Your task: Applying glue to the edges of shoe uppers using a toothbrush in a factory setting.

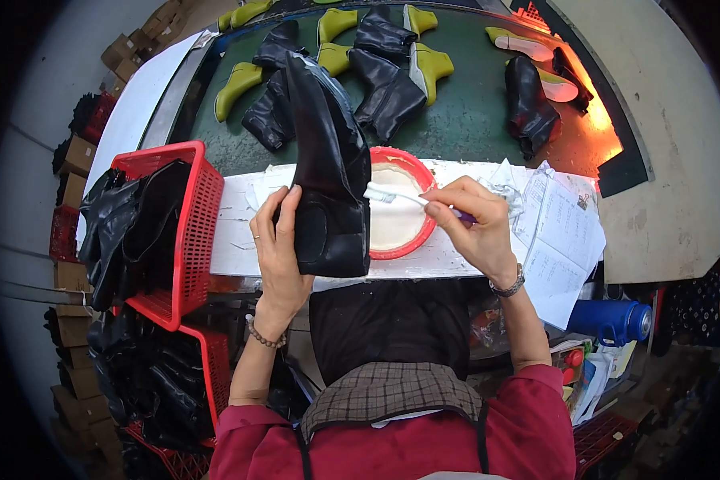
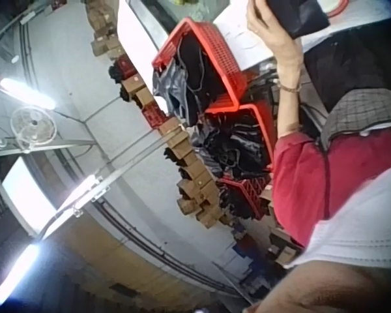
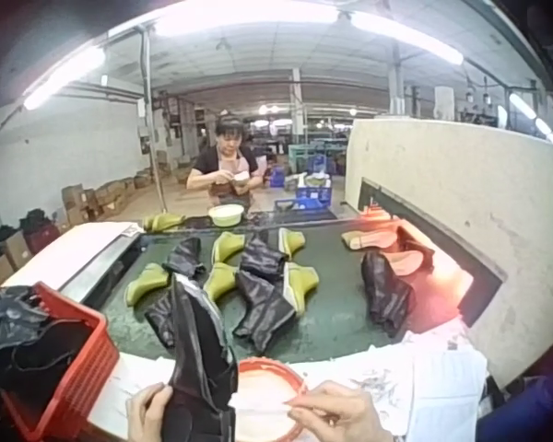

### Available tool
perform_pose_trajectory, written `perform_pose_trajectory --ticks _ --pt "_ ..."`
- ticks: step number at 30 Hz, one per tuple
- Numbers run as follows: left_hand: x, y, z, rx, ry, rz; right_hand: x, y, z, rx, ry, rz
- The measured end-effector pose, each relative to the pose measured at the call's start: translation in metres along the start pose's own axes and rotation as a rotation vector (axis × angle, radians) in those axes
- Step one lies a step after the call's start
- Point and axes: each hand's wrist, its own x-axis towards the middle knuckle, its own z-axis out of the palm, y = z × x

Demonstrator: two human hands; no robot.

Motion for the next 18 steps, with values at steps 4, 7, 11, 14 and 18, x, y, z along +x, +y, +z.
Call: perform_pose_trajectory --ticks 4,7,11,14,18 --pt "-0.004 0.007 -0.002 -0.039 -0.032 0.058 0.005 0.011 -0.008 -0.117 0.048 0.012" --pt "-0.008 0.003 -0.001 -0.060 -0.030 0.106 0.022 0.016 -0.014 -0.236 0.114 -0.024" --pt "0.003 0.009 -0.005 -0.104 0.006 0.099 0.031 0.020 -0.013 -0.096 0.164 -0.128" --pt "0.013 0.006 -0.003 -0.107 0.078 0.063 0.017 0.007 -0.008 -0.078 0.069 -0.185" --pt "0.024 0.001 0.004 -0.028 0.168 0.085 -0.003 0.000 -0.001 0.026 0.021 -0.173"
